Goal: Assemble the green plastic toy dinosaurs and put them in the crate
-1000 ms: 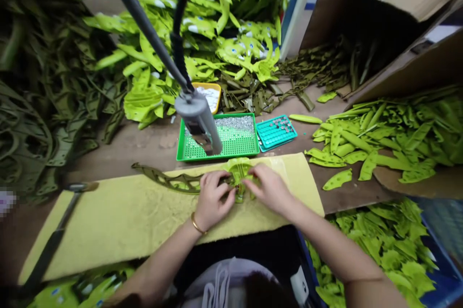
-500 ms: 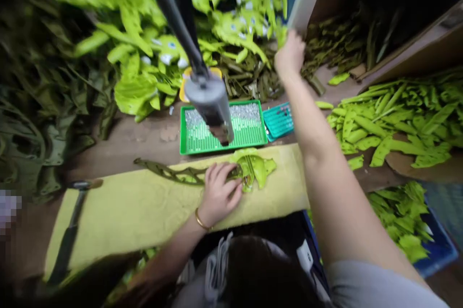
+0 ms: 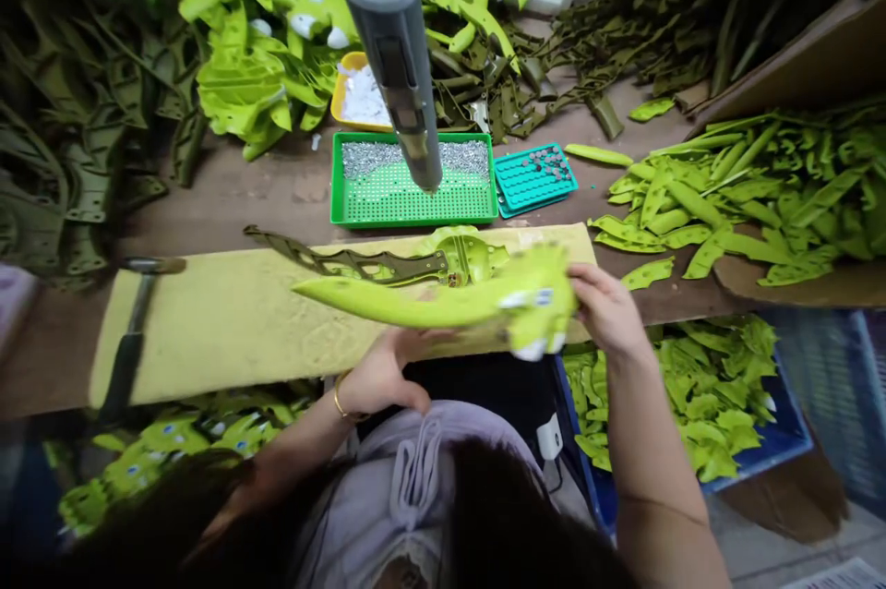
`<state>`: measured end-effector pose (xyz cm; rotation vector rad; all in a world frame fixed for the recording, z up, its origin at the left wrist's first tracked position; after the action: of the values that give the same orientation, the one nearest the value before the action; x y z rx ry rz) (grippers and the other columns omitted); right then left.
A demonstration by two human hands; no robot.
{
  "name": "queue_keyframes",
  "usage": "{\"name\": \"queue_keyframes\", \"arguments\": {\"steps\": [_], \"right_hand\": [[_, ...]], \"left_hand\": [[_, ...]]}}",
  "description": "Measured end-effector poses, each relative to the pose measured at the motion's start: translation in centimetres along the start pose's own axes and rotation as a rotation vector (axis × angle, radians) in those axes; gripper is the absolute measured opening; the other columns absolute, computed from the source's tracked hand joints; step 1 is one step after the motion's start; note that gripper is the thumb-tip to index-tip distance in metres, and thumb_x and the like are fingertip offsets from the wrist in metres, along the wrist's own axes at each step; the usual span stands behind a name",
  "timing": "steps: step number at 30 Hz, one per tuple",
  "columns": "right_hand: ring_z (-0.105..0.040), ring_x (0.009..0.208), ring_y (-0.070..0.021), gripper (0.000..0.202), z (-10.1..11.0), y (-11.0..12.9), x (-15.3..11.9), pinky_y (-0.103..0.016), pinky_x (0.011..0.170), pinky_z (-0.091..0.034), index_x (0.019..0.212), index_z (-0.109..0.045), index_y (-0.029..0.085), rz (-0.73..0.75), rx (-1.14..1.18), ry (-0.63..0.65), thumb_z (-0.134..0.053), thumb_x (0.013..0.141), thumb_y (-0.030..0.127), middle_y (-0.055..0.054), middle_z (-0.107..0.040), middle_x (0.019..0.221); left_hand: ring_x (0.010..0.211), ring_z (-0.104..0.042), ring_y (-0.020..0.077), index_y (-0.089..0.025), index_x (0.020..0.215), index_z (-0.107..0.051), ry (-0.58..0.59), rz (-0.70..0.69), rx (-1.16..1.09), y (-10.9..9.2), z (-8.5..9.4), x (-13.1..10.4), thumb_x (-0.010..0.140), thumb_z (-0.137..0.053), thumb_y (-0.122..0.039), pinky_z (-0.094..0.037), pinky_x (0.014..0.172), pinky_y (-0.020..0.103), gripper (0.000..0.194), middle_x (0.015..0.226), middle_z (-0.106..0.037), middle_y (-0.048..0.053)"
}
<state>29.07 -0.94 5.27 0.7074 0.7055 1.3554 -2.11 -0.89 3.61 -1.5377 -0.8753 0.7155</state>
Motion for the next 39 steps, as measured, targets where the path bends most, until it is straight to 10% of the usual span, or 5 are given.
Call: {"name": "queue_keyframes", "arguments": {"steps": [3, 8, 18, 26, 39], "right_hand": [[-0.067, 0.078, -0.0186, 0.035, -3.9, 3.2, -0.2, -0.035, 0.063, -0.057, 0.112, -0.06, 0.023, -0.014, 0.046, 0.123, -0.049, 0.089, 0.048, -0.006, -0.07, 0.097], [-0.05, 0.125, -0.0327, 0.075, -6.4, 7.1, 1.3, -0.054, 0.104, -0.044, 0.137, -0.038, 0.018, 0.461, -0.237, 0.217, -0.066, 0.076, 0.051, -0.018, -0.051, 0.135], [-0.049, 0.121, -0.033, 0.073, -9.0, 7.8, 3.7, -0.054, 0.102, -0.042, 0.143, -0.035, 0.023, 0.568, -0.322, 0.228, -0.06, 0.076, 0.036, -0.014, -0.05, 0.133], [-0.048, 0.123, -0.0332, 0.068, -9.1, 4.8, 5.0, -0.057, 0.104, -0.04, 0.142, -0.041, 0.028, 0.572, -0.364, 0.112, -0.058, 0.076, 0.031, -0.011, -0.049, 0.137], [-0.05, 0.118, -0.0336, 0.069, -10.1, 4.2, 4.6, -0.057, 0.1, -0.044, 0.142, -0.04, 0.026, 0.627, -0.399, 0.069, -0.059, 0.075, 0.028, -0.014, -0.051, 0.128]], "left_hand": [[0.106, -0.066, 0.0315, -0.02, 0.114, -0.065, -0.293, 0.179, -0.441, 0.0, -0.5, -0.2, 0.068, -0.073, -0.062, -0.057, 0.089, 0.049, 0.063, 0.114, -0.068, 0.014], [0.085, -0.073, 0.0274, -0.014, 0.094, -0.069, -0.677, 0.204, -0.565, -0.5, 1.7, -0.1, 0.075, -0.073, -0.052, -0.059, 0.085, 0.048, 0.043, 0.091, -0.075, 0.011], [0.091, -0.072, 0.0248, -0.019, 0.101, -0.06, -0.693, 0.166, -0.57, -0.5, 3.0, -0.9, 0.073, -0.076, -0.045, -0.058, 0.086, 0.039, 0.042, 0.101, -0.072, 0.008], [0.082, -0.073, 0.021, -0.019, 0.1, -0.052, -0.977, 0.242, -0.404, 1.8, 6.6, -3.6, 0.066, -0.079, -0.024, -0.053, 0.094, 0.043, 0.043, 0.087, -0.07, 0.005], [0.085, -0.072, 0.0211, -0.018, 0.099, -0.05, -0.986, 0.277, -0.412, 1.4, 6.5, -3.6, 0.066, -0.078, -0.024, -0.05, 0.098, 0.047, 0.043, 0.09, -0.071, 0.008]]}}
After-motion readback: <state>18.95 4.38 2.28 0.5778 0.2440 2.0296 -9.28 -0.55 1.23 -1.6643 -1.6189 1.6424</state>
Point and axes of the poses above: each hand's wrist, its own x-axis towards the middle knuckle, its own z-axis out of the back of the hand, y = z × x, the point moved 2 cm from there along x, towards the middle knuckle
